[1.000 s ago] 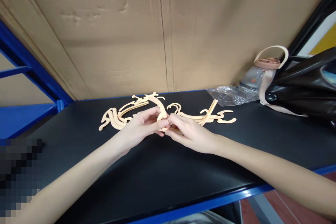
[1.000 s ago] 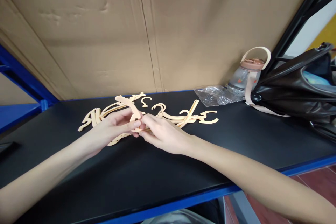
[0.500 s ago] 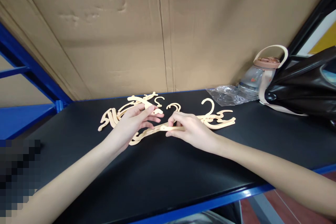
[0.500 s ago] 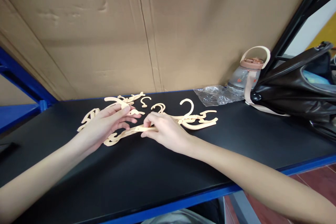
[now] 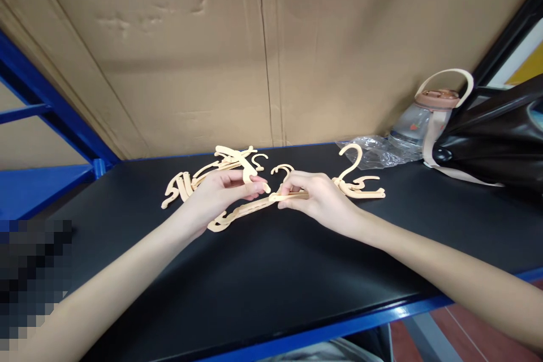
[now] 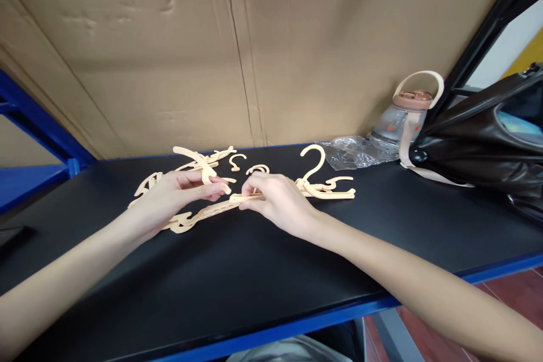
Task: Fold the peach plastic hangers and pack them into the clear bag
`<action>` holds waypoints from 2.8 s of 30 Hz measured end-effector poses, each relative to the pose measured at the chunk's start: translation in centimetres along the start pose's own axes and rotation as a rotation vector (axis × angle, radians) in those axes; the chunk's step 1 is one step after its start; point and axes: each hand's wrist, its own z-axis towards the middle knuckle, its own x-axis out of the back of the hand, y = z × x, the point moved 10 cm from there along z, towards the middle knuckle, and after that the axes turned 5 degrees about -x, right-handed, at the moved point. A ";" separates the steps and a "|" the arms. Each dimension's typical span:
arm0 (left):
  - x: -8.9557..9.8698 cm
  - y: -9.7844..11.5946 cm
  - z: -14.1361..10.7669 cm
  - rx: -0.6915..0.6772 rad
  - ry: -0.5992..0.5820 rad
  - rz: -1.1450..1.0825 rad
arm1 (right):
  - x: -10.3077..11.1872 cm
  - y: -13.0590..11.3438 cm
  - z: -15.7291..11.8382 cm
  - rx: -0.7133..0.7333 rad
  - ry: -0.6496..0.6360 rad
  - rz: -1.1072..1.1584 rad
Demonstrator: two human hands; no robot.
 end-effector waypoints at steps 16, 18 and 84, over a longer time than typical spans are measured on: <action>-2.4 0.5 -0.5 -0.007 -0.224 0.027 | -0.6 0.7 0.4 -0.019 -0.059 0.180; -2.3 0.6 -0.6 -0.016 -0.184 0.025 | -0.8 0.8 0.4 -0.025 -0.072 0.184; 7.0 -1.2 2.9 -0.116 0.199 0.343 | 0.4 0.0 -1.0 -0.040 0.186 0.238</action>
